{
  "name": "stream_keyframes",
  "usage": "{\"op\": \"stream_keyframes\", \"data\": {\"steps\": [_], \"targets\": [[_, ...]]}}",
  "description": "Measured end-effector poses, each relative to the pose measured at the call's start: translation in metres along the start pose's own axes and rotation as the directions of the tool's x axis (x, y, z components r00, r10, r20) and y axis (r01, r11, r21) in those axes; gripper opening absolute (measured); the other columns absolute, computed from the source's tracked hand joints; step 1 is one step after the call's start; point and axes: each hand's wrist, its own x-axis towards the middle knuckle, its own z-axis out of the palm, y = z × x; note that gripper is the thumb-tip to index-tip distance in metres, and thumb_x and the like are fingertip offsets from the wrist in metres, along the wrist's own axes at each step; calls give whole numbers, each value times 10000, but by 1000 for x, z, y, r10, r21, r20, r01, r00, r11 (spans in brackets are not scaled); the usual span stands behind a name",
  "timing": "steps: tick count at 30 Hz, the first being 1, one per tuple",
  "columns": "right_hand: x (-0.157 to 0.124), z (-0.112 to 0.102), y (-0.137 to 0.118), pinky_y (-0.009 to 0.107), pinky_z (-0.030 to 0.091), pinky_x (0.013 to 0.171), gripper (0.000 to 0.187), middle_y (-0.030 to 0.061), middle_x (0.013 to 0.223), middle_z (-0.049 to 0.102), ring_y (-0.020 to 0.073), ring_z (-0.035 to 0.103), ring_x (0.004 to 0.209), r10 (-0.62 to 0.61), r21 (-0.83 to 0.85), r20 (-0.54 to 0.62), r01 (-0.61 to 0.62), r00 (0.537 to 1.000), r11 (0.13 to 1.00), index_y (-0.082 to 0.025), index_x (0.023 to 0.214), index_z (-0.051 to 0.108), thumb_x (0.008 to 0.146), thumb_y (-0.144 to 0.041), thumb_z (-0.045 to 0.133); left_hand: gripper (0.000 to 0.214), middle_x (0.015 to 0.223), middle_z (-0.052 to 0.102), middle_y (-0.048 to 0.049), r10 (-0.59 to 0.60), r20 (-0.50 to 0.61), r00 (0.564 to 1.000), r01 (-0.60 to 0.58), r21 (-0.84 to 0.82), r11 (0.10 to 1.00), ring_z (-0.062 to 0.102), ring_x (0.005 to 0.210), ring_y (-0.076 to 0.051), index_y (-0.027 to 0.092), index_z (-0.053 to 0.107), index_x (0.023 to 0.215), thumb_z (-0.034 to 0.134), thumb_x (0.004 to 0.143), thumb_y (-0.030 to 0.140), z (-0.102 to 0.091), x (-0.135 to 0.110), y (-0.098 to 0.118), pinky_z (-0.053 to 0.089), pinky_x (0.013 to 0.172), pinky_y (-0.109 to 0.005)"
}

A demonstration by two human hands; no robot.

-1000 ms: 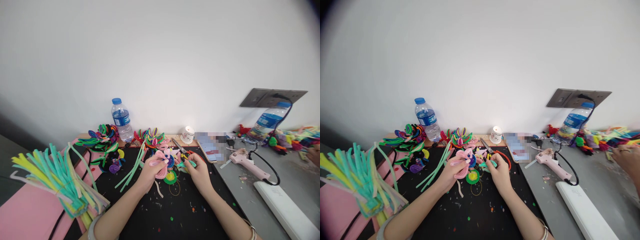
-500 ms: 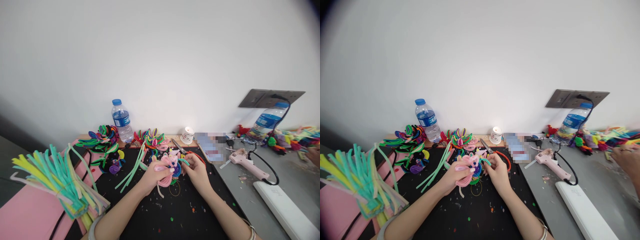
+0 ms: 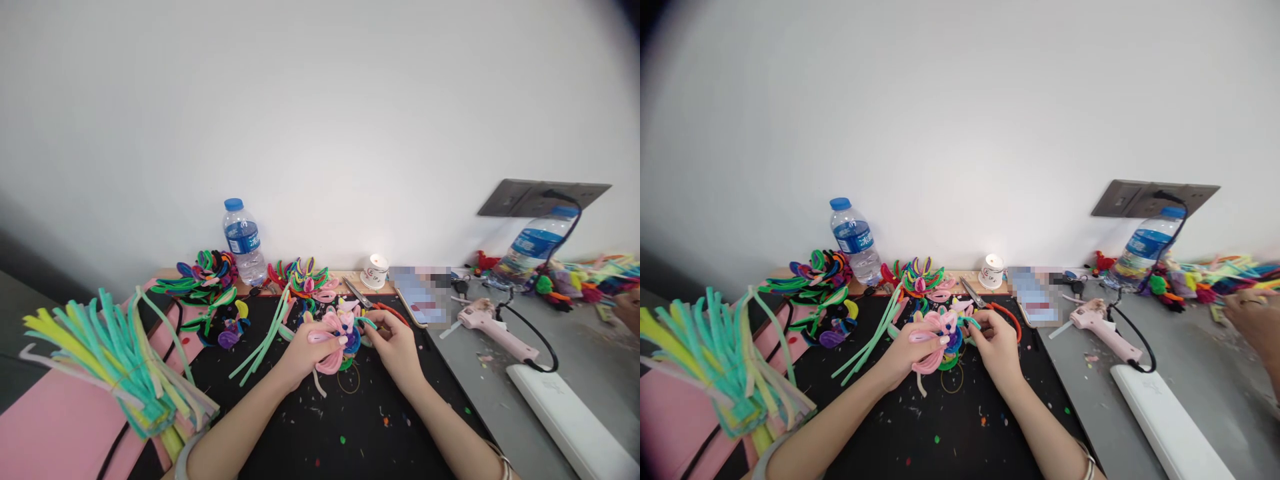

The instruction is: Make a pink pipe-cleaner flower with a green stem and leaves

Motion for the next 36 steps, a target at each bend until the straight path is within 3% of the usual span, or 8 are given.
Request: {"op": "stream_keyframes", "data": {"steps": [4,8,12,15,20,26,31,36], "targets": [[1,-1,-5,215,450,486,187,60,876,570,144,544,678,-60,-31,-97,58,993,998,-193,799,490,730,-297,630,207,724,662,-28,-18,56,998,18,-2,1000,582,757,-204,177,700,744,640,704,371,-2,0,-1,422,758,-300],[0,-1,-3,257,490,564,157,71,912,605,172,571,747,-80,-99,65,87,995,991,-204,929,582,799,-281,543,196,697,641,-11,-11,78,997,10,13,1000,566,746,-191,174,692,729,622,721,357,-2,0,-2,405,794,-302],[0,0,4,280,497,546,151,52,775,619,160,579,618,-9,-85,20,11,1000,996,-190,784,589,784,-340,568,178,729,657,-8,6,55,998,-7,18,1000,574,800,-203,183,702,742,640,706,346,-1,0,-3,386,846,-302],[1,0,4,266,482,510,229,33,716,583,144,554,571,13,-43,-66,-16,998,999,-190,699,515,729,-387,629,183,787,680,-17,17,51,999,-17,13,1000,579,866,-224,183,706,746,643,702,349,-1,0,-2,368,883,-313],[2,1,-3,239,463,495,338,-10,660,511,124,525,555,13,44,-73,-10,997,999,-217,651,370,690,-375,666,201,754,670,-18,5,59,998,-7,26,1000,572,855,-216,180,705,764,635,714,362,-2,0,0,351,893,-314],[1,-2,-1,247,458,493,158,64,822,601,145,545,614,-41,-92,20,42,999,995,-186,839,573,778,-332,568,230,710,653,-26,-37,30,999,37,13,999,571,783,-209,173,706,749,645,696,388,-2,1,-3,399,814,-309],[2,-3,3,243,456,503,252,56,773,572,157,550,660,-73,-127,-81,63,994,990,-191,605,451,743,-330,610,234,757,670,-25,-22,27,999,23,-36,999,579,808,-203,152,715,770,651,701,366,-1,0,-2,402,808,-282],[1,-3,-1,234,440,470,181,20,723,563,125,509,559,-27,-70,-47,24,999,997,-199,744,493,726,-314,632,215,802,688,-34,-12,-8,1000,12,-12,1000,578,882,-218,160,720,771,666,688,351,-2,1,-4,376,864,-291]]}}
